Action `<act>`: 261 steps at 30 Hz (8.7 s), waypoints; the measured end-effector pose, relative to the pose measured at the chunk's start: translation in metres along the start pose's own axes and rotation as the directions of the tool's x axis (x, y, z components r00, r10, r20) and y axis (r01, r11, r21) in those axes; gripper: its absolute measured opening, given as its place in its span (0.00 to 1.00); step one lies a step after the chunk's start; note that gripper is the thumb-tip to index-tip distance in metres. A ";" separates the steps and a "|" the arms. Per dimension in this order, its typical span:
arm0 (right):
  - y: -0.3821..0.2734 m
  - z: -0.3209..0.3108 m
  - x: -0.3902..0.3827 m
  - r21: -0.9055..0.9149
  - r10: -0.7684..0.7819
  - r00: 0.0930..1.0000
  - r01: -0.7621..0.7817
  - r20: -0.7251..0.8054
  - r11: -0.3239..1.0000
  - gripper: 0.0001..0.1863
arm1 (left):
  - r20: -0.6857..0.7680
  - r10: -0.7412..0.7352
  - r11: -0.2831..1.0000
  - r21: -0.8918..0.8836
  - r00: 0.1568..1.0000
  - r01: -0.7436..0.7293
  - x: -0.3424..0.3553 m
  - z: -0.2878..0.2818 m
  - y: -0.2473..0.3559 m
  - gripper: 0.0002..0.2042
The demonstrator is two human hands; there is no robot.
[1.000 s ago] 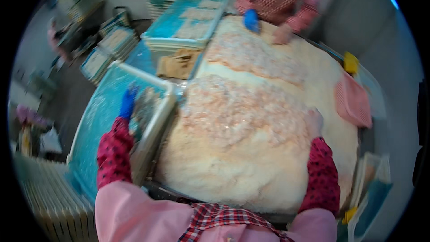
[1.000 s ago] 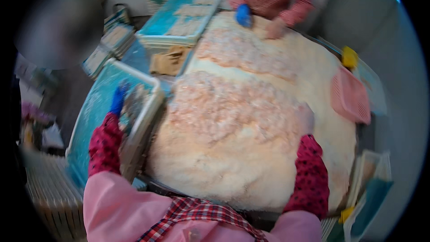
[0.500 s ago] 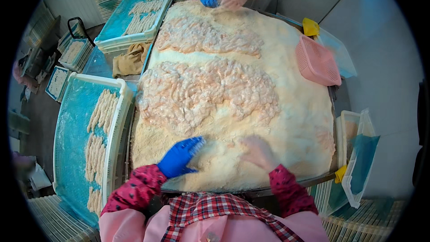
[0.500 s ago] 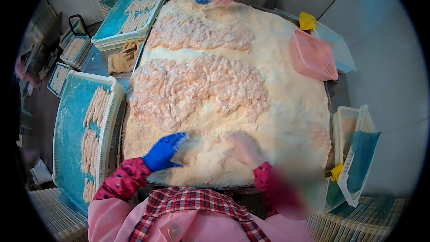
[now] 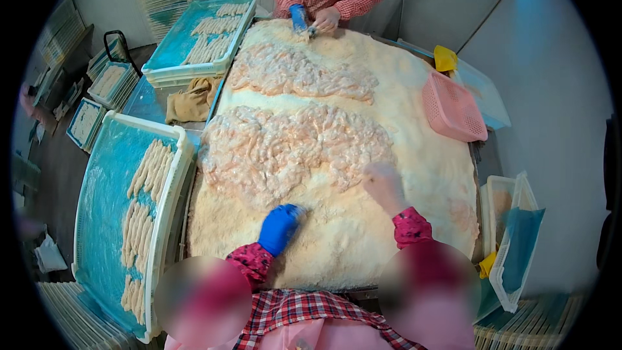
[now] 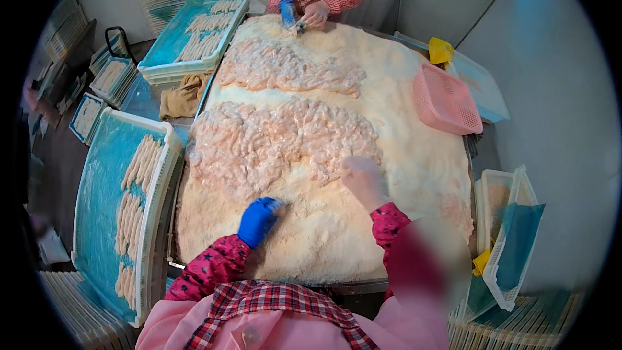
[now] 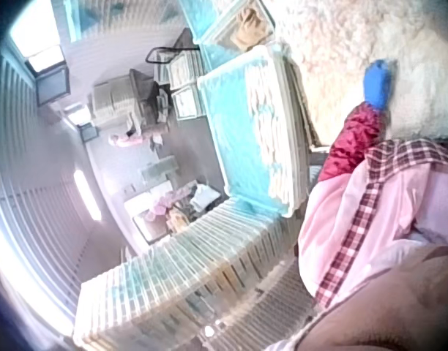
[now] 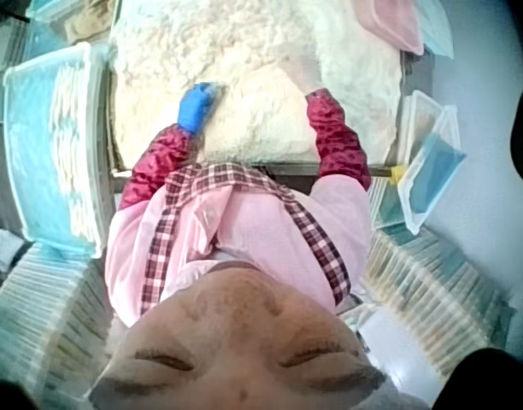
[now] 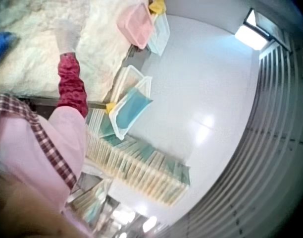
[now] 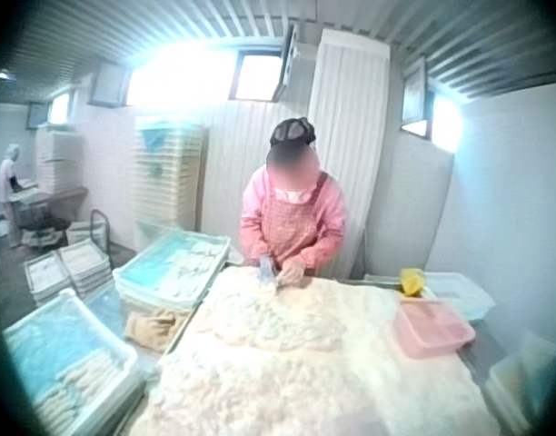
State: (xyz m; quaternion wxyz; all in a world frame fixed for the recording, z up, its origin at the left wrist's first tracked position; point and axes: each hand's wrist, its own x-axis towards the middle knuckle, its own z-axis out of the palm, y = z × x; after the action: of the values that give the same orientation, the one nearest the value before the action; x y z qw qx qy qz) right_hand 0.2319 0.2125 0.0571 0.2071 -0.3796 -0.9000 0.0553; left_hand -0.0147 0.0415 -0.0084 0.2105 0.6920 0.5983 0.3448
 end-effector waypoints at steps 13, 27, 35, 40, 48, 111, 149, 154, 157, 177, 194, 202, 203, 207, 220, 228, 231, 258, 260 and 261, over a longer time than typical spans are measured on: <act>-0.089 0.026 -0.133 0.531 0.541 0.834 -0.510 0.112 0.677 0.19 | -0.002 -0.014 0.990 -0.139 1.000 0.014 -0.021 0.011 0.043 0.20; -0.165 0.058 -0.061 0.292 -0.124 0.973 0.063 0.194 0.954 0.14 | 0.150 -0.203 0.903 0.411 0.968 0.126 -0.083 -0.065 0.006 0.15; -0.113 0.033 -0.070 0.820 0.648 0.762 -0.358 -0.020 0.447 0.17 | 0.068 0.049 0.999 0.001 0.996 -0.049 -0.055 -0.051 0.015 0.15; -0.113 0.005 -0.079 0.058 0.012 0.931 -0.036 0.364 0.998 0.16 | 0.156 0.193 0.981 0.002 0.969 -0.195 -0.032 -0.046 -0.003 0.16; -0.130 0.032 -0.088 0.296 0.158 0.971 -0.206 0.178 0.933 0.15 | 0.181 0.058 0.978 0.187 0.982 -0.092 -0.037 -0.006 0.021 0.19; -0.202 0.025 -0.053 0.577 0.122 0.914 0.137 -0.387 0.805 0.38 | 0.380 -0.144 0.543 -0.741 0.913 0.394 -0.018 0.003 0.014 0.23; 0.020 0.046 0.111 -0.192 0.060 0.990 -0.034 0.131 0.981 0.12 | -0.273 -0.933 0.358 -0.653 0.234 0.667 -0.358 -0.335 -0.077 0.27; 0.013 0.029 0.106 -0.131 0.056 0.995 -0.046 0.080 0.990 0.11 | -0.143 -0.966 0.254 -0.667 0.215 0.700 -0.363 -0.338 -0.073 0.26; 0.020 0.017 0.104 -0.034 0.206 0.978 -0.205 0.036 0.978 0.10 | -0.202 -0.919 0.391 -0.589 0.339 0.707 -0.376 -0.343 -0.068 0.24; -0.108 0.038 -0.060 0.223 -0.020 0.967 -0.038 0.254 0.974 0.27 | 0.172 0.146 0.980 0.108 0.974 -0.165 -0.021 0.003 -0.003 0.34; -0.138 0.035 -0.066 0.665 0.667 0.735 -0.440 -0.118 0.603 0.24 | 0.534 -0.292 -0.462 -0.805 0.793 0.372 -0.018 0.033 0.018 0.17; -0.185 0.061 -0.050 0.309 0.147 0.984 -0.110 -0.099 0.945 0.26 | 0.663 -0.457 -0.595 -0.723 0.593 0.350 -0.029 -0.014 0.071 0.22; -0.196 0.068 -0.055 0.401 0.082 0.993 -0.041 -0.085 0.915 0.26 | 0.358 -0.372 -0.152 -0.934 0.856 0.325 -0.043 0.021 0.040 0.22; -0.186 0.062 -0.048 0.504 0.133 0.981 -0.044 -0.142 0.863 0.30 | 0.283 -0.464 -0.182 -0.958 0.839 0.222 -0.027 0.010 0.072 0.24; -0.044 0.066 -0.021 0.006 0.453 0.871 -0.460 -0.191 0.888 0.18 | 0.163 -0.607 -0.403 -0.906 0.778 -0.125 -0.031 -0.062 0.027 0.21; -0.041 0.066 -0.023 0.229 0.628 0.755 -0.588 -0.190 0.776 0.12 | -0.651 -0.733 0.651 -0.756 0.200 -0.075 -0.113 -0.282 -0.057 0.22; -0.049 0.063 -0.013 0.234 0.643 0.751 -0.605 -0.149 0.761 0.12 | -0.581 -0.677 0.734 -0.489 0.451 0.472 -0.243 -0.328 -0.182 0.23; -0.084 0.026 -0.088 0.142 0.222 0.938 -0.267 0.267 0.953 0.19 | 0.256 -0.027 0.993 0.116 0.966 -0.002 -0.014 0.022 0.003 0.25; -0.056 0.023 -0.116 0.070 0.259 0.960 -0.267 0.105 0.961 0.18 | 0.316 -0.075 0.981 0.196 0.946 0.013 -0.018 0.003 0.002 0.23; -0.055 0.022 -0.127 0.120 0.350 0.936 -0.352 0.044 0.928 0.18 | 0.265 -0.039 0.983 0.184 0.964 -0.011 -0.022 -0.001 0.007 0.24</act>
State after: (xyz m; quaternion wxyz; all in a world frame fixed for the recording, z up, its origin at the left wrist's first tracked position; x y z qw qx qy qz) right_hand 0.2654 0.0852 0.0094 0.2073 -0.5200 -0.8146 0.1522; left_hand -0.0117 0.0189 -0.0080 0.2268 0.7444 0.5986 0.1900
